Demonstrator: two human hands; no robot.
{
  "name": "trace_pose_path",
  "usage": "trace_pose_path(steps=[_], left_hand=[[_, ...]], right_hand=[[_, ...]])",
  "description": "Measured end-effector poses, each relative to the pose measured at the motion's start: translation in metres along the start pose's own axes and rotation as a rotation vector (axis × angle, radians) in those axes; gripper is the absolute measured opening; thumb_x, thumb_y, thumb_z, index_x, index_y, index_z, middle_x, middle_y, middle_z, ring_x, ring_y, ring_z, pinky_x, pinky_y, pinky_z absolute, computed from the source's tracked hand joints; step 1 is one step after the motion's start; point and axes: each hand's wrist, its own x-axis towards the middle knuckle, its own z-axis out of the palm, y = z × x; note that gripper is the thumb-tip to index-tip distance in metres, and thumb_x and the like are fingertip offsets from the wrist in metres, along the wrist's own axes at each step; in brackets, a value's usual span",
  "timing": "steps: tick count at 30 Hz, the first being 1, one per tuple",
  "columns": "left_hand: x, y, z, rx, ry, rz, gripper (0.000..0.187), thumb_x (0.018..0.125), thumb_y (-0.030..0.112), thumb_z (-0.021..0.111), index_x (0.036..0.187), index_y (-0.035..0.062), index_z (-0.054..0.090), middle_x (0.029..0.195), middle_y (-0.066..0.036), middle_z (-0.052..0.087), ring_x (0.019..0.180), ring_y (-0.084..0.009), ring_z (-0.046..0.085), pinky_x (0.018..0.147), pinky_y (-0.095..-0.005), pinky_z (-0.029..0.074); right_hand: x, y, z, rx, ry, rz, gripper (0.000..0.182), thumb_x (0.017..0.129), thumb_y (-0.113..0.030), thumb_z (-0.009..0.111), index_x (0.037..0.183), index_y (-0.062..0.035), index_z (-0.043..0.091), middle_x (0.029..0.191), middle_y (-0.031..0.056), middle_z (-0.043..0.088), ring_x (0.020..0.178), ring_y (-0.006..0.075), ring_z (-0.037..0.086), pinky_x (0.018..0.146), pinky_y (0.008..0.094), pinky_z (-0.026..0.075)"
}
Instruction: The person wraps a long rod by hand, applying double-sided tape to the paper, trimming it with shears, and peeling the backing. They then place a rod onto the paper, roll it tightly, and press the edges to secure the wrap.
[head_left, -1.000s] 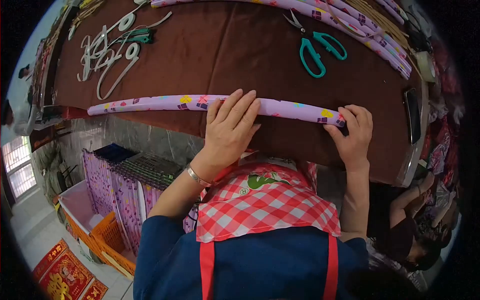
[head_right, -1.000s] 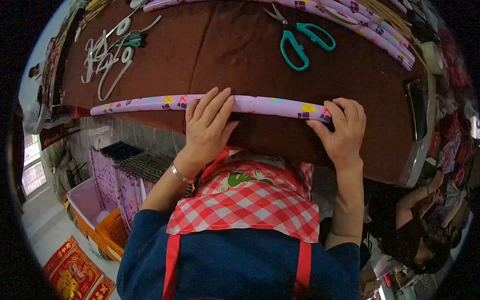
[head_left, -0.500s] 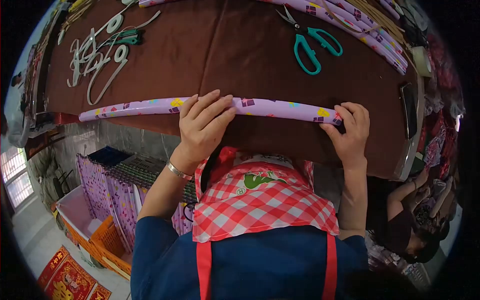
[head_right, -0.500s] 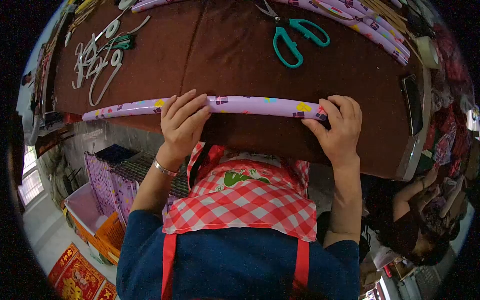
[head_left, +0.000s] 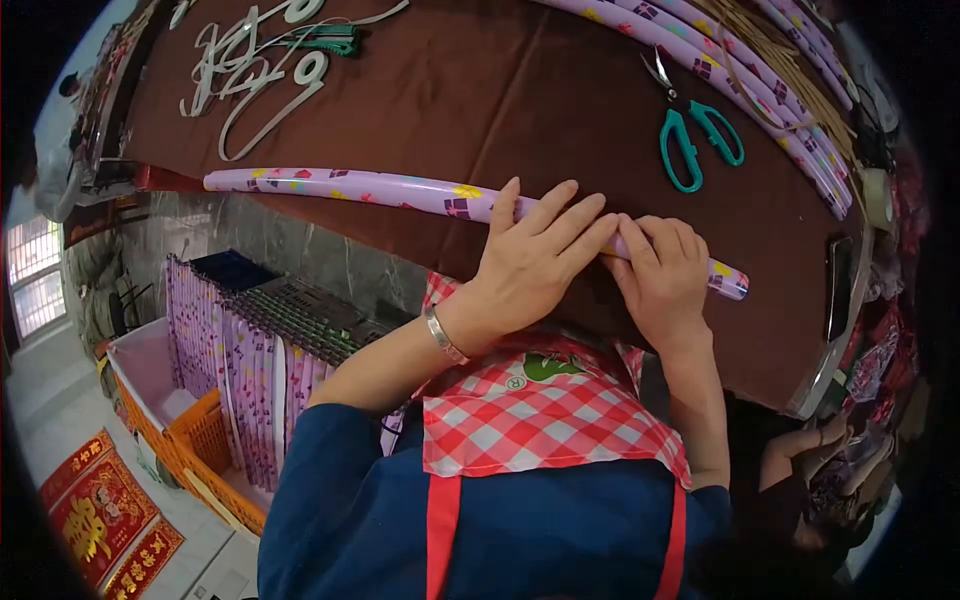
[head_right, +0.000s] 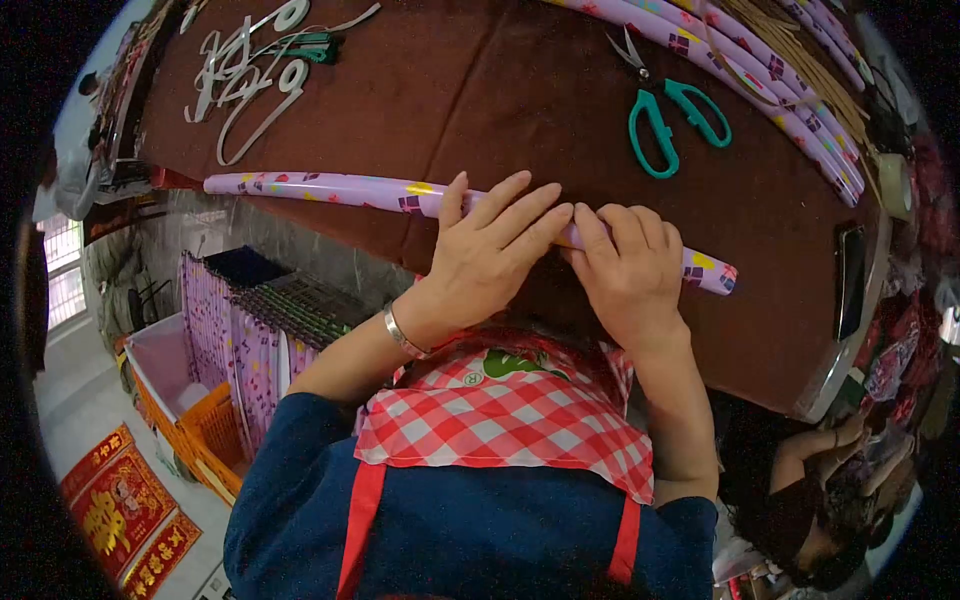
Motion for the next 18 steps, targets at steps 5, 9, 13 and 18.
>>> trace_pose_path(steps=[5,9,13,18], left_hand=[[-0.020,-0.024,-0.011,0.062,0.032,-0.077,0.044,0.080,0.016,0.072,0.125,0.0173,0.066,0.131,0.000,0.064,0.125,-0.0221,0.056,0.113,-0.0472,0.024],[-0.034,-0.044,-0.023,0.151,0.040,-0.136,0.046,0.077,0.022,0.076,0.122,0.0206,0.068,0.130,0.000,0.064,0.126,-0.0231,0.056,0.111,-0.0491,0.026],[-0.043,-0.066,-0.037,0.165,0.064,-0.207,0.051,0.075,0.026,0.080,0.123,0.0166,0.067,0.131,-0.001,0.064,0.128,-0.0242,0.054,0.112,-0.0480,0.025],[-0.055,-0.088,-0.051,0.207,0.075,-0.265,0.045,0.080,0.031,0.077,0.121,0.0138,0.069,0.128,-0.003,0.065,0.126,-0.0268,0.055,0.111,-0.0464,0.028]], right_hand=[[-0.004,0.002,0.003,0.013,-0.006,0.009,0.045,0.078,-0.020,0.078,0.119,-0.0073,0.066,0.106,0.0067,0.062,0.097,0.0293,0.058,0.080,0.0435,0.044],[-0.005,0.003,0.003,0.014,-0.015,0.020,0.044,0.079,-0.021,0.078,0.118,-0.0069,0.067,0.106,0.0067,0.062,0.097,0.0287,0.058,0.081,0.0433,0.044],[-0.005,0.003,0.004,0.008,0.007,0.016,0.044,0.078,-0.021,0.079,0.118,-0.0067,0.067,0.106,0.0063,0.062,0.097,0.0284,0.058,0.081,0.0431,0.044],[-0.006,0.002,0.005,0.004,0.008,0.018,0.044,0.077,-0.020,0.079,0.117,-0.0069,0.068,0.106,0.0062,0.062,0.097,0.0286,0.058,0.081,0.0428,0.044]])
